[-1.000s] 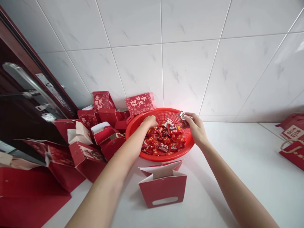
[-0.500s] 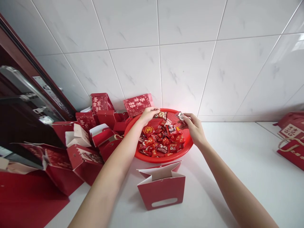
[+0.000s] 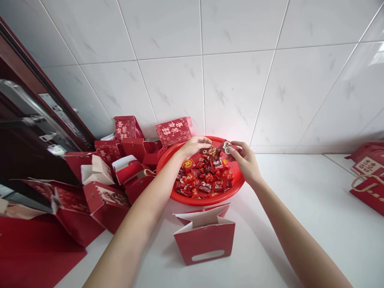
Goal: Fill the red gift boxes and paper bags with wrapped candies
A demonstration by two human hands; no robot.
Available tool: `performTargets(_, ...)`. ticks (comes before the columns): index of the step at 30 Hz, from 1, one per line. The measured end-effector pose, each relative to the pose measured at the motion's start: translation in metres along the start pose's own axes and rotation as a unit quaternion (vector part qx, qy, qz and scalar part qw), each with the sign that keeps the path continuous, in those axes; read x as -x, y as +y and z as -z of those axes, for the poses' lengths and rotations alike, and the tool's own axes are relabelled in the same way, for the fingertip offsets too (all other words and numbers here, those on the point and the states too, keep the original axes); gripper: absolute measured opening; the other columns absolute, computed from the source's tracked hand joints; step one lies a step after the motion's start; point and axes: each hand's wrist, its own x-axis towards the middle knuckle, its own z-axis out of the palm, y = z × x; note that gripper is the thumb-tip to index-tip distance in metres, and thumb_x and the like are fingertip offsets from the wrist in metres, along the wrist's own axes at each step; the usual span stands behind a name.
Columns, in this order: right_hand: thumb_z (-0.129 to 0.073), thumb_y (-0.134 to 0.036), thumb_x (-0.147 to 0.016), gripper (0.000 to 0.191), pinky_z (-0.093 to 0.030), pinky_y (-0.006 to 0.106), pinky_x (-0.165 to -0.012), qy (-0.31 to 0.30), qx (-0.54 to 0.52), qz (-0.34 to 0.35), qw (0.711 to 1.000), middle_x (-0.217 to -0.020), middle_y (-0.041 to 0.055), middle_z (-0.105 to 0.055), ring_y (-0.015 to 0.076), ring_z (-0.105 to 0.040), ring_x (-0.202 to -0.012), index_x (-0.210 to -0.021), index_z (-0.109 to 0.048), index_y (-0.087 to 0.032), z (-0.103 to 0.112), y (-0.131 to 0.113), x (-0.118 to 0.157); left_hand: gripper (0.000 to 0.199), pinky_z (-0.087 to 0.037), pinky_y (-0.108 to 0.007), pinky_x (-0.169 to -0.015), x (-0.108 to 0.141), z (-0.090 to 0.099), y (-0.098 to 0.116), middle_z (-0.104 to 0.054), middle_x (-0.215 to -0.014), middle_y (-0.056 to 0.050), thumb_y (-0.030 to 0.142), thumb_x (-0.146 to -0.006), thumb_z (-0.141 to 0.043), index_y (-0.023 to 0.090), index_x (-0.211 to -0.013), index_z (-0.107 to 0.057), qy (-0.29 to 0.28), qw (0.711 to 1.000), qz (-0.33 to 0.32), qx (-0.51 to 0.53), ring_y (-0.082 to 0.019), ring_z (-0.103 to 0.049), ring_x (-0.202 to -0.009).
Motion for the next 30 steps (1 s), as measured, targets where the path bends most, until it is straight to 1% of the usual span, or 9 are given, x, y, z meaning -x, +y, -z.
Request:
performTargets(4,-0.076,-0.061,-0.073,0.051,-0.057,0.041,-0.084,-0.002,0.008,0.008,1.0,-0.091,0.0057,-0.073,0.0213,-0.068,-0.084,-0.103,-0.065,-0.021,0.0,0.002,-0.001,0.032,-0.047,-0.03,-0.082,0.0,-0.003,-0.001,-0.073,-0.083,-0.002,0.024,-0.056,-0.092,0.014,-0.082,-0.075,-0.031,0.999,-0.024,0.012,-0.013,-0.063,-0.078)
performTargets(9,-0.074,-0.062,-0.075,0.047,-0.056,0.041,-0.085,-0.002,0.025,0.014,1.0,-0.092,0.0056,-0.073,0.0213,-0.067,-0.085,-0.097,-0.066,-0.02,0.0,0.003,-0.002,0.042,-0.05,-0.035,-0.085,-0.001,-0.004,-0.003,-0.074,-0.084,-0.003,0.035,-0.051,-0.096,0.014,-0.083,-0.077,-0.054,0.998,-0.034,0.005,-0.016,-0.065,-0.08)
performTargets(12,-0.071,-0.061,-0.079,0.044,-0.055,0.038,-0.084,-0.017,0.04,0.012,0.999,-0.091,0.0045,-0.072,0.0205,-0.066,-0.086,-0.096,-0.065,-0.021,0.001,0.0,0.0,0.041,-0.051,-0.037,-0.087,-0.002,-0.004,-0.005,-0.075,-0.085,-0.004,0.037,-0.055,-0.095,0.014,-0.084,-0.078,-0.054,0.997,-0.048,-0.002,-0.018,-0.067,-0.083)
performTargets(16,-0.069,-0.061,-0.083,0.043,-0.052,0.036,-0.083,-0.04,0.053,0.009,0.998,-0.092,0.0045,-0.07,0.0201,-0.064,-0.088,-0.097,-0.065,-0.021,0.001,-0.001,0.0,0.038,-0.051,-0.038,-0.09,-0.001,-0.006,-0.005,-0.076,-0.088,-0.005,0.034,-0.058,-0.094,0.014,-0.086,-0.078,-0.052,0.996,-0.065,-0.008,-0.019,-0.068,-0.086)
performTargets(21,-0.067,-0.061,-0.085,0.04,-0.05,0.035,-0.084,-0.05,0.08,0.021,0.995,-0.091,0.0032,-0.069,0.0198,-0.062,-0.089,-0.094,-0.064,-0.022,0.001,-0.004,0.0,0.039,-0.052,-0.038,-0.089,0.002,-0.008,0.0,-0.076,-0.088,-0.006,0.032,-0.057,-0.095,0.013,-0.087,-0.078,-0.064,0.996,-0.057,0.032,-0.019,-0.069,-0.084)
performTargets(23,-0.068,-0.062,-0.084,0.041,-0.051,0.035,-0.083,-0.069,0.058,0.018,0.996,-0.09,0.0022,-0.069,0.019,-0.062,-0.087,-0.095,-0.063,-0.022,0.002,-0.006,0.0,0.04,-0.053,-0.038,-0.089,0.003,-0.008,0.001,-0.077,-0.088,-0.006,0.032,-0.056,-0.095,0.013,-0.087,-0.078,-0.067,0.995,-0.053,0.043,-0.019,-0.069,-0.084)
performTargets(26,-0.071,-0.064,-0.081,0.044,-0.054,0.034,-0.079,-0.101,0.008,-0.007,0.995,-0.086,0.001,-0.07,0.0186,-0.064,-0.082,-0.095,-0.062,-0.023,0.003,-0.01,0.001,0.039,-0.053,-0.037,-0.088,0.004,-0.009,0.002,-0.076,-0.087,-0.005,0.03,-0.057,-0.095,0.013,-0.087,-0.078,-0.073,0.995,-0.047,0.046,-0.018,-0.069,-0.082)
performTargets(28,-0.072,-0.064,-0.079,0.045,-0.055,0.034,-0.076,-0.104,-0.003,-0.021,0.994,-0.083,0.0007,-0.07,0.0188,-0.065,-0.08,-0.095,-0.062,-0.023,0.003,-0.011,0.002,0.038,-0.053,-0.035,-0.085,0.005,-0.01,0.003,-0.075,-0.087,-0.004,0.029,-0.059,-0.095,0.013,-0.088,-0.077,-0.076,0.995,-0.033,0.051,-0.016,-0.069,-0.081)
performTargets(30,-0.074,-0.064,-0.079,0.045,-0.056,0.034,-0.076,-0.093,-0.001,-0.025,0.995,-0.081,0.0006,-0.07,0.0186,-0.065,-0.079,-0.093,-0.063,-0.023,0.003,-0.012,0.003,0.034,-0.053,-0.031,-0.08,0.005,-0.011,0.005,-0.075,-0.088,-0.005,0.032,-0.064,-0.093,0.014,-0.089,-0.077,-0.07,0.996,-0.013,0.057,-0.016,-0.068,-0.079)
